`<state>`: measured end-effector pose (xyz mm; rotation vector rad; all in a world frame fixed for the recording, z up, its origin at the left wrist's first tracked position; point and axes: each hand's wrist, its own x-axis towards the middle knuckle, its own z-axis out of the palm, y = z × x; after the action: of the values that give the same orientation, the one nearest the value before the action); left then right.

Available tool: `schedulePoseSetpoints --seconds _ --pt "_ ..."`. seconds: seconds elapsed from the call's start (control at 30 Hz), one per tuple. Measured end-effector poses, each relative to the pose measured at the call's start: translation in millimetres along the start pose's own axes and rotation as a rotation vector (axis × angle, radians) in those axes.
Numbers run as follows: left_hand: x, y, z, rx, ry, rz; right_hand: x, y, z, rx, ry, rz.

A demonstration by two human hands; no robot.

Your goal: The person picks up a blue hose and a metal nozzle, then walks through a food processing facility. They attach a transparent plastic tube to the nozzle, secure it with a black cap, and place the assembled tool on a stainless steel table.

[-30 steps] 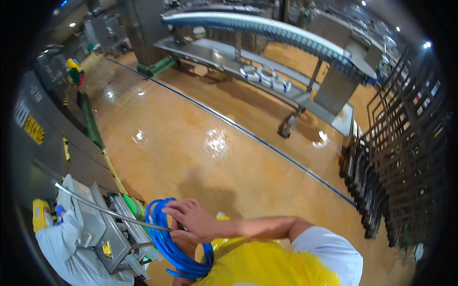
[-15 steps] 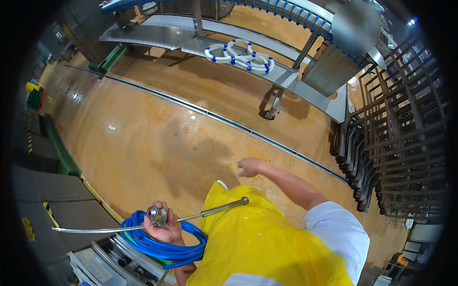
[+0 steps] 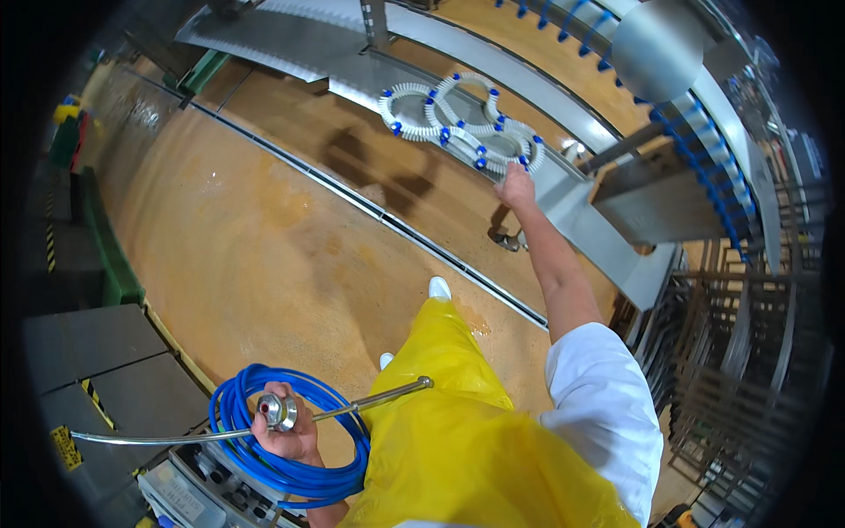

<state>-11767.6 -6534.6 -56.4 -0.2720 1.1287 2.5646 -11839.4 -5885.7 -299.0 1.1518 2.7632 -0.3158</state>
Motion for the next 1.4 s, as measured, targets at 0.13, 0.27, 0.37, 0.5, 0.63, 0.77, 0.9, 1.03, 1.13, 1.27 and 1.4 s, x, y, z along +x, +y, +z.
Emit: schedulePoseSetpoints --seconds 0.13,0.27,0.37,0.5,0.63,0.77,0.9,1.03,1.13,1.27,1.4 --pt "44.3 -8.1 48.3 0.022 0.116 0.028 92.6 -8.0 12.3 -0.081 -0.049 -0.166" --pt "70.7 -7.5 38.6 -0.040 0.189 0.026 103.0 24.9 84.4 -0.239 -0.085 -0.234" --pt "72.0 -8.5 40.0 -0.020 0.165 0.055 80.5 15.1 81.9 -0.316 -0.187 -0.170" --pt "79.2 17.3 31.8 -0.043 0.236 0.136 84.8 -7.0 38.7 -0.255 -0.323 -0.136" --pt "107.8 63.4 -10.4 -0.207 0.275 0.207 99.5 -15.7 3.2 -0.069 -0.459 -0.149" --pt "149.5 135.2 -73.4 -0.275 0.296 0.324 112.5 -84.9 8.2 0.291 -0.512 -0.204" --pt "213.9 211.4 -167.0 -0.383 0.174 0.365 138.5 -203.8 -31.7 0.311 -0.159 -0.413" --pt "307.4 302.4 -220.6 -0.427 0.182 0.413 147.4 -360.5 -145.0 1.261 -0.202 0.135" --pt "350.2 370.6 -253.0 -0.471 0.204 0.495 129.1 -533.6 -227.5 1.446 -0.295 0.088" --pt "459.5 436.9 -289.3 -0.411 0.196 0.454 154.6 -680.6 -239.0 1.597 -0.288 -0.005" --pt "600.3 494.9 -321.7 -0.363 0.211 0.389 200.2 -833.6 -164.3 1.819 -0.467 -0.038"
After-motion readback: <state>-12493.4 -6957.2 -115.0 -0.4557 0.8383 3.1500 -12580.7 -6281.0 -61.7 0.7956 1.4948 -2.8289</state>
